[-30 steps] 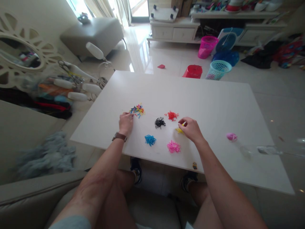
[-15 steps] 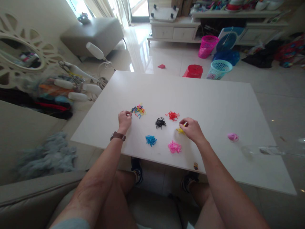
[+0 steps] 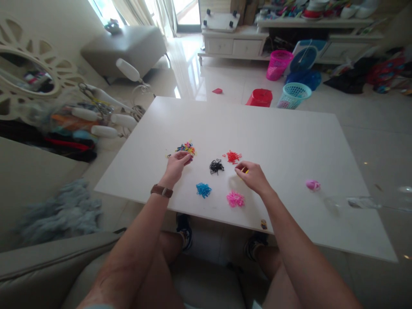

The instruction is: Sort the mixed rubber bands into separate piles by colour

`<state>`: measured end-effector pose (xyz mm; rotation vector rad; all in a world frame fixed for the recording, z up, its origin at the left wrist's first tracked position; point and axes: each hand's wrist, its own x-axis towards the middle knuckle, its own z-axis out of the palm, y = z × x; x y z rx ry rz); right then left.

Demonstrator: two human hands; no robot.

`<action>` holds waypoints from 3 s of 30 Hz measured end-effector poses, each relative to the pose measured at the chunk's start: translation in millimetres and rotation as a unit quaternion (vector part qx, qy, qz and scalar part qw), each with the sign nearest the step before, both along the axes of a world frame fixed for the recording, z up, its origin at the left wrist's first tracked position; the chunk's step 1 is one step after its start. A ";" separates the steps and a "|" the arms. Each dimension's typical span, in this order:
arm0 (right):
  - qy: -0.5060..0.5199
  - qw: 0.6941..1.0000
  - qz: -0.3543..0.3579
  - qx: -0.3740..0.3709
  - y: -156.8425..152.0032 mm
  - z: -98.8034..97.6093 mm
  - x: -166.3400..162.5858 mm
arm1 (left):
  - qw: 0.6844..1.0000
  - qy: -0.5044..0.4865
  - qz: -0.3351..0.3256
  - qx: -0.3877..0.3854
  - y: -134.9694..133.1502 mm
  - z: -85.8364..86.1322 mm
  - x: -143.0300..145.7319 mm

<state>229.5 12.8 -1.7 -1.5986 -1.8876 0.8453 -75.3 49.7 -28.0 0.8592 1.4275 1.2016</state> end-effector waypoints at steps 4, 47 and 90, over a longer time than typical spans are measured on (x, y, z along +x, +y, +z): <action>0.123 0.992 0.001 -0.025 -4.8 3.2 -16.2 | 0.994 -0.046 -0.100 0.002 -22.7 10.7 44.1; 0.334 0.935 0.035 -0.111 18.5 -14.2 -80.3 | 0.968 -0.213 -0.122 -0.059 -42.9 24.2 52.1; 0.109 0.986 0.077 -0.101 -18.3 -1.9 -4.9 | 0.938 -0.240 -0.200 -0.153 -65.9 12.0 104.7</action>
